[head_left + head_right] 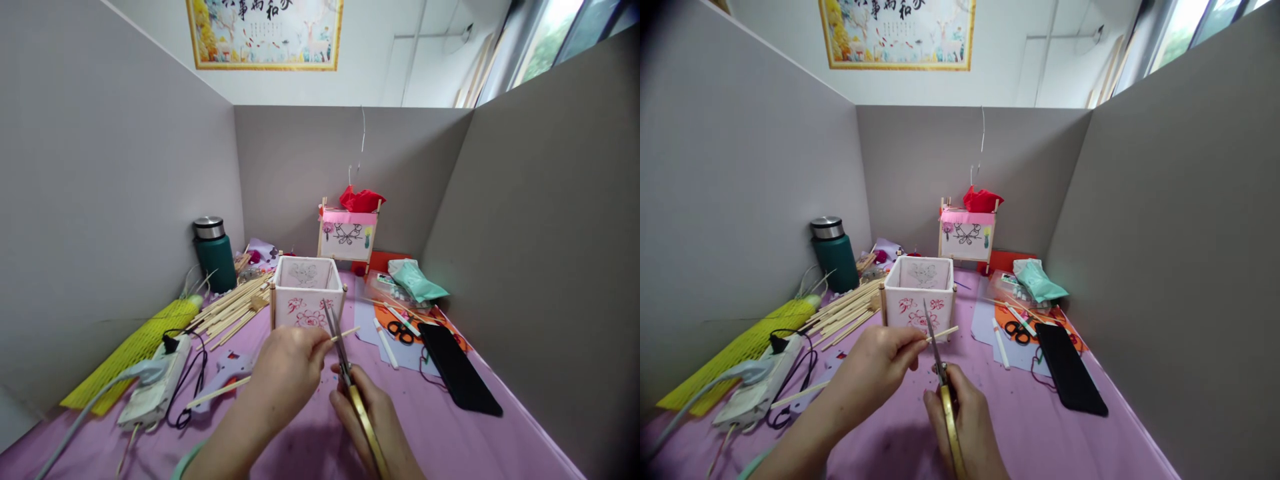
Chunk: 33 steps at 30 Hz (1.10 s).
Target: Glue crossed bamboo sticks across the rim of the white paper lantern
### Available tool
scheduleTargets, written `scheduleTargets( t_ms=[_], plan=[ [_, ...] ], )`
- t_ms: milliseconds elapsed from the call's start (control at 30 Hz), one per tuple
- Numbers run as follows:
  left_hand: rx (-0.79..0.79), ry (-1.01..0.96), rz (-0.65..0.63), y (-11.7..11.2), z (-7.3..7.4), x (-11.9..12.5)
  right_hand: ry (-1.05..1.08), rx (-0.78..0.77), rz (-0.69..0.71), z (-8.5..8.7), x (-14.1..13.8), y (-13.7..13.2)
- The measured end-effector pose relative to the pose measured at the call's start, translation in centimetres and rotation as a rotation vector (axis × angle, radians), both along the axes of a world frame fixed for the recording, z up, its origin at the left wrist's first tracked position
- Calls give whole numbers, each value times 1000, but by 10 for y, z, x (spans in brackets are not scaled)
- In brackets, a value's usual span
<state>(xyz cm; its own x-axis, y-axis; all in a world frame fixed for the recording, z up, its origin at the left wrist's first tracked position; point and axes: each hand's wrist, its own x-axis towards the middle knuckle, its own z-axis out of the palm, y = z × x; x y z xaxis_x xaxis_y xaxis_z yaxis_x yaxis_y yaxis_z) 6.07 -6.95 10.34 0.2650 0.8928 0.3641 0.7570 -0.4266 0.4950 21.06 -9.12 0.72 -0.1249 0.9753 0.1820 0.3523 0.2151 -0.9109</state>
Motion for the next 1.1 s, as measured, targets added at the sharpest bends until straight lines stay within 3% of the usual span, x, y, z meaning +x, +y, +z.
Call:
scheduleTargets(
  t_ms=[200,333,467,633,767,933,1100],
  plan=[
    [-1,16,-11,2,-2,0,14,93,-13,-11,-1,6],
    [3,82,-155,1,-11,2,76,103,-106,-21,2,10],
    [-10,30,-41,-1,-16,-4,39,102,-175,-25,17,2],
    [-65,-27,-99,3,-19,-10,-12,40,-299,-27,37,-3],
    [-88,-86,-145,6,-28,-9,-152,-1,-351,-21,47,0],
    [-75,-217,-277,2,-32,-8,-520,-169,-393,-5,65,3],
    [16,-307,-429,-11,-27,-3,-785,-114,-371,1,74,5]
  ],
)
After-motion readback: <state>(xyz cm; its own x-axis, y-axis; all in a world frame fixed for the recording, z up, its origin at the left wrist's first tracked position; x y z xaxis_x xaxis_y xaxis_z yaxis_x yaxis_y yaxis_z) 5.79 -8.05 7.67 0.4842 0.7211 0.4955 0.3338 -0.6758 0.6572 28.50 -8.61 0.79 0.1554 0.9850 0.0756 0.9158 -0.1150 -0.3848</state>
